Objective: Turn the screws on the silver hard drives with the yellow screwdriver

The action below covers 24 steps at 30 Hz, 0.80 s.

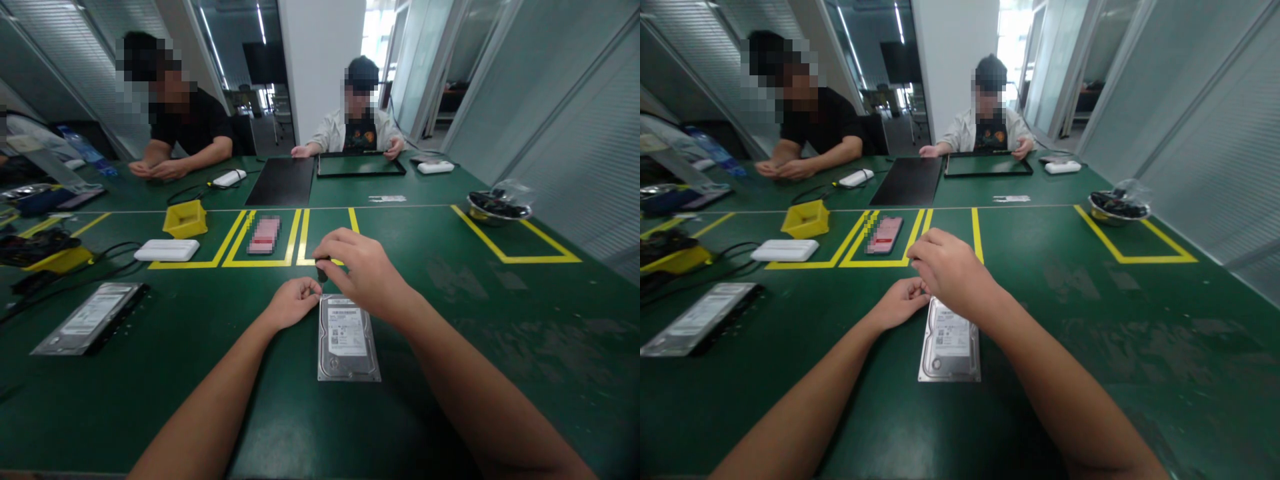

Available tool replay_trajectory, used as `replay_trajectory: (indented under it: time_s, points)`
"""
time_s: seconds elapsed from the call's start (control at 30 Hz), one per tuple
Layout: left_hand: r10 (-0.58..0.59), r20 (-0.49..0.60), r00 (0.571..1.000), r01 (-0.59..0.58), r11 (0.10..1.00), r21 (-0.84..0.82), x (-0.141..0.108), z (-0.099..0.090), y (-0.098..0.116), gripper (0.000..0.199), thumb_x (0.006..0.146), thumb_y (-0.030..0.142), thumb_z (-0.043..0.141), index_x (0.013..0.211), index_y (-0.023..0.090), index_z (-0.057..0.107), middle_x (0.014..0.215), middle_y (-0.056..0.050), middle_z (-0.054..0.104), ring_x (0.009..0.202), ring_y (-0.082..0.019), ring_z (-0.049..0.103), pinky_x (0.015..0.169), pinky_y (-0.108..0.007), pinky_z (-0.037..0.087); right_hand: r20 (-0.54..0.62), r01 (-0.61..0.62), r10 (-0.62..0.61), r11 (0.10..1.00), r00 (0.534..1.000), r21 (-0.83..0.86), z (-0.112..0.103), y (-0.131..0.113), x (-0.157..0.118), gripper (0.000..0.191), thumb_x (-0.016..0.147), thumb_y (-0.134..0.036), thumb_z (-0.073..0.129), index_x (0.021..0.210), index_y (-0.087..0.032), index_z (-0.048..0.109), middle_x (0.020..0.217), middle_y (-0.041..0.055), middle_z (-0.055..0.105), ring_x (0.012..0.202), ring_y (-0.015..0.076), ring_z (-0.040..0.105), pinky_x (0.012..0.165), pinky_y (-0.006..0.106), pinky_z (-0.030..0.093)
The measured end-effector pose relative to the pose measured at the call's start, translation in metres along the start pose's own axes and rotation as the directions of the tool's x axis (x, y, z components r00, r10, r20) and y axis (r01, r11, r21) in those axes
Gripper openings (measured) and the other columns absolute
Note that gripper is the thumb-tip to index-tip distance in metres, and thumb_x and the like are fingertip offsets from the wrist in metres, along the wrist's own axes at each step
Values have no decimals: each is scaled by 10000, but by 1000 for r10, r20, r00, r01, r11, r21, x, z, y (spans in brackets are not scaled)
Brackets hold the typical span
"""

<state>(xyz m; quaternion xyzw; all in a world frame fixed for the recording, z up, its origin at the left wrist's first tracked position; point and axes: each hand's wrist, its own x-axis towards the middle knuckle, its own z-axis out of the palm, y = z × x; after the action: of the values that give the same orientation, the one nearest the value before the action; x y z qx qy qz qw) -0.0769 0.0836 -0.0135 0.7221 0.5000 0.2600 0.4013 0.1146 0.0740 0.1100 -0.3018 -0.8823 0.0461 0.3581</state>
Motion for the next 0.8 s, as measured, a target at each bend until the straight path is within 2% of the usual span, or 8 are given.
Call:
replay_trajectory:
  time_s: [0.13,0.27,0.37,0.47,0.7,0.8]
  points:
    - [-5,-5,1000,5,1000,3,0,0,-1,117,816,271,580,846,160,601,607,52,481,543,-101,419,513,-218,274,-9,48,-48,999,999,-19,0,1,-1,233,878,-80,523,1025,-117,700,1067,97,719,1014,206,631,949,373,469]
    - [2,1,1000,-2,1000,11,0,0,-1,118,817,269,580,846,158,609,603,53,482,542,-102,419,526,-221,282,-16,16,-16,1000,1000,5,2,2,-1,202,884,-114,540,989,-124,713,1087,117,686,1007,193,626,916,348,485]
    - [7,5,1000,-7,1000,17,1,0,0,107,811,256,581,836,158,614,593,54,472,539,-103,411,533,-224,283,-40,-6,7,1000,999,11,3,2,-1,139,878,-182,601,954,-147,712,1025,101,654,954,182,617,856,332,489]
    - [4,-1,1000,-4,1000,4,0,0,-1,101,813,246,566,839,157,607,598,51,478,539,-102,414,534,-222,289,-28,-22,23,1000,999,16,2,2,0,123,889,-176,583,920,-154,700,967,84,646,907,171,611,819,318,484]
    - [-2,-2,1000,2,1000,-15,1,1,-3,123,814,280,576,837,162,601,612,47,495,540,-101,421,523,-215,292,11,28,-28,1000,1000,12,-2,2,-1,243,866,-66,505,1007,-142,688,1082,84,714,1030,203,625,949,369,456]
    - [0,3,1000,0,1000,-14,1,1,-3,129,815,286,582,838,160,601,608,50,485,542,-101,418,522,-215,290,7,34,-34,999,999,33,0,2,-1,193,875,-94,528,969,-138,691,1063,91,711,1015,198,631,927,355,469]
